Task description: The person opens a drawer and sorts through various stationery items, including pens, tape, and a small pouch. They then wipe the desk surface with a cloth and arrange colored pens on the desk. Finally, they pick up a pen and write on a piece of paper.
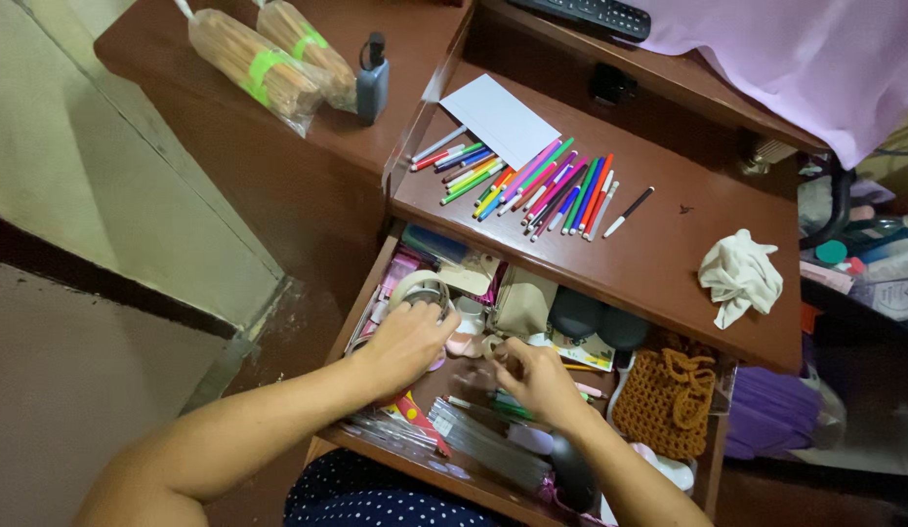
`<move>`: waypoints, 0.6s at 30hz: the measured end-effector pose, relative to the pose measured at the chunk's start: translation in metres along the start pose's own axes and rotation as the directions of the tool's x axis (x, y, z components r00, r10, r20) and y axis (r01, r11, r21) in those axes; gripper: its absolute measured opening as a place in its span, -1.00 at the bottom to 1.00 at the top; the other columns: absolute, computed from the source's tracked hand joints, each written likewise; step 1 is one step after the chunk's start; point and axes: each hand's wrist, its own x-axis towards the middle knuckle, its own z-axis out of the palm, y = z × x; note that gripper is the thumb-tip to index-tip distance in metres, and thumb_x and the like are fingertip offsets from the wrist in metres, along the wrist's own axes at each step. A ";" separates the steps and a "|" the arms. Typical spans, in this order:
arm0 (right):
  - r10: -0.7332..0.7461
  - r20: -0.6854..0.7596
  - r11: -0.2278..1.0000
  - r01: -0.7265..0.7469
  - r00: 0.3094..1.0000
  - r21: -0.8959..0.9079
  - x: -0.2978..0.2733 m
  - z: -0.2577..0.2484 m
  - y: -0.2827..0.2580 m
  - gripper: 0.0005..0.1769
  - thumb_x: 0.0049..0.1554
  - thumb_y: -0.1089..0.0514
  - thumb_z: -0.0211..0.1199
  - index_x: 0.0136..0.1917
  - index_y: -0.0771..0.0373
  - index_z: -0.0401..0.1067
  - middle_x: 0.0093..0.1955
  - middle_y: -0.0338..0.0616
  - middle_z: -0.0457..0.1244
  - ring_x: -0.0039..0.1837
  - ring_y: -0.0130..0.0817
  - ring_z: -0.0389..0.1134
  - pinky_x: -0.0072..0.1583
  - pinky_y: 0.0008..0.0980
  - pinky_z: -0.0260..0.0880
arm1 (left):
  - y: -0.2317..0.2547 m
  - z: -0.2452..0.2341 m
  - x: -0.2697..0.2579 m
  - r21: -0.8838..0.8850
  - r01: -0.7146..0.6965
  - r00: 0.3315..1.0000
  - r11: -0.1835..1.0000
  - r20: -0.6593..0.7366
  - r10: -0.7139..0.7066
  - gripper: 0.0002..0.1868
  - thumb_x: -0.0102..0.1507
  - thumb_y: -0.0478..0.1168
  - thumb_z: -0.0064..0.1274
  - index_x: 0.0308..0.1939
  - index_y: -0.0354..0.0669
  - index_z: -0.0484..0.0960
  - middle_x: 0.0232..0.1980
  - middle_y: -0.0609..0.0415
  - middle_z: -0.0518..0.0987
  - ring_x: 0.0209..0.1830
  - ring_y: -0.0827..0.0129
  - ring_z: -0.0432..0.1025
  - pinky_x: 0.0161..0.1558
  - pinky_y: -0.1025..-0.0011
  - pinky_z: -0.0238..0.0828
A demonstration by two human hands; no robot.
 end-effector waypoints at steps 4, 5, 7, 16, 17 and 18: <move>-0.006 0.072 0.999 0.003 0.997 0.042 0.004 0.007 -0.004 -0.78 0.09 0.15 0.34 -0.04 0.30 0.48 -0.30 0.02 0.40 -0.31 -0.21 0.42 -0.20 -0.26 0.42 | 0.004 0.001 -0.004 0.198 -0.027 0.999 0.980 -0.014 0.031 -0.59 0.19 -0.21 0.04 0.11 -0.26 0.49 -0.20 -0.08 0.56 -0.17 0.13 0.46 -0.15 0.21 0.33; 0.007 0.094 0.999 -0.010 0.996 0.035 0.004 0.009 -0.005 -0.78 0.09 0.14 0.33 -0.04 0.30 0.47 -0.30 0.03 0.39 -0.31 -0.21 0.41 -0.19 -0.26 0.41 | 0.006 0.002 -0.004 0.253 -0.011 1.000 0.968 0.007 0.010 -0.55 0.18 -0.18 0.05 0.12 -0.28 0.48 -0.22 -0.11 0.56 -0.20 0.13 0.46 -0.18 0.20 0.31; 0.000 0.107 0.999 -0.004 0.994 0.035 0.003 0.011 -0.006 -0.78 0.10 0.13 0.33 -0.03 0.29 0.48 -0.30 0.04 0.38 -0.32 -0.20 0.40 -0.19 -0.26 0.40 | 0.007 0.004 -0.001 0.277 0.020 0.997 0.961 0.068 -0.040 -0.53 0.19 -0.16 0.05 0.16 -0.24 0.48 -0.24 -0.12 0.57 -0.23 0.12 0.47 -0.19 0.16 0.29; -0.051 0.027 0.996 0.049 0.998 0.075 0.002 0.013 0.000 -0.78 0.09 0.15 0.33 -0.03 0.29 0.48 -0.29 0.02 0.39 -0.31 -0.23 0.40 -0.20 -0.27 0.40 | 0.004 0.013 0.003 0.173 0.031 0.997 0.985 0.060 -0.042 -0.79 0.20 -0.21 0.03 -0.08 -0.04 0.53 -0.22 0.02 0.58 -0.14 0.16 0.49 -0.03 0.09 0.23; -0.068 0.017 0.992 0.066 0.998 0.103 0.002 0.015 -0.001 -0.79 0.10 0.15 0.33 -0.03 0.29 0.48 -0.28 0.01 0.40 -0.30 -0.25 0.41 -0.19 -0.28 0.41 | 0.004 0.016 0.004 0.156 0.023 0.997 0.987 0.062 -0.033 -0.83 0.22 -0.21 0.03 -0.11 -0.03 0.52 -0.23 0.03 0.58 -0.14 0.16 0.49 -0.04 0.09 0.23; -0.087 0.006 0.988 0.085 0.996 0.130 0.002 0.017 -0.001 -0.80 0.11 0.15 0.32 -0.04 0.30 0.48 -0.26 -0.01 0.41 -0.30 -0.27 0.43 -0.19 -0.29 0.42 | 0.003 0.018 0.004 0.141 0.016 0.998 0.990 0.063 -0.025 -0.86 0.23 -0.21 0.03 -0.13 -0.01 0.51 -0.23 0.04 0.58 -0.14 0.17 0.49 -0.04 0.08 0.23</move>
